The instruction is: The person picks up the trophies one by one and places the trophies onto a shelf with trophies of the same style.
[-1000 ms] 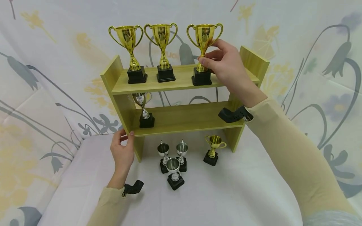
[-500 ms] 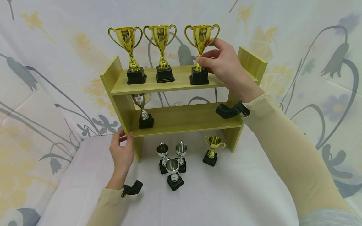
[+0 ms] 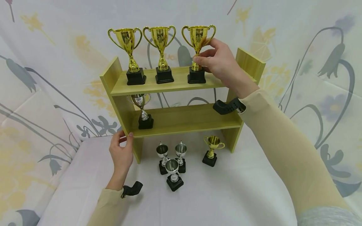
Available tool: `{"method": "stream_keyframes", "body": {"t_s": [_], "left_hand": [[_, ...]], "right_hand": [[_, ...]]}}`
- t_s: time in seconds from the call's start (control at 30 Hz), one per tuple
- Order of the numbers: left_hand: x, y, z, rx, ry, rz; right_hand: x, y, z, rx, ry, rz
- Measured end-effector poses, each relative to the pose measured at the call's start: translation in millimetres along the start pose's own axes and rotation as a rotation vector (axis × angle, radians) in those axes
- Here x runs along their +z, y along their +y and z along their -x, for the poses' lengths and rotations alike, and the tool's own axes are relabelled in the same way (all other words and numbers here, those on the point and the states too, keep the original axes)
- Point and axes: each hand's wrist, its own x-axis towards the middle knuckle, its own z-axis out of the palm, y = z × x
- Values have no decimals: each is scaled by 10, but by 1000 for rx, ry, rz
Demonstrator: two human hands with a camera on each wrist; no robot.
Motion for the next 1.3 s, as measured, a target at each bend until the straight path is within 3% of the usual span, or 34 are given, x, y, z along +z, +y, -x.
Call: {"method": "stream_keyframes", "body": {"t_s": [0.8,1.3], "left_hand": [[28,17,-25,-6,-4,-11],[10,21,21,-24,10,-20]], "right_hand": [[4,71,-173,-6,-14,4],[69,117,-205,-34,-2,-131]]}}
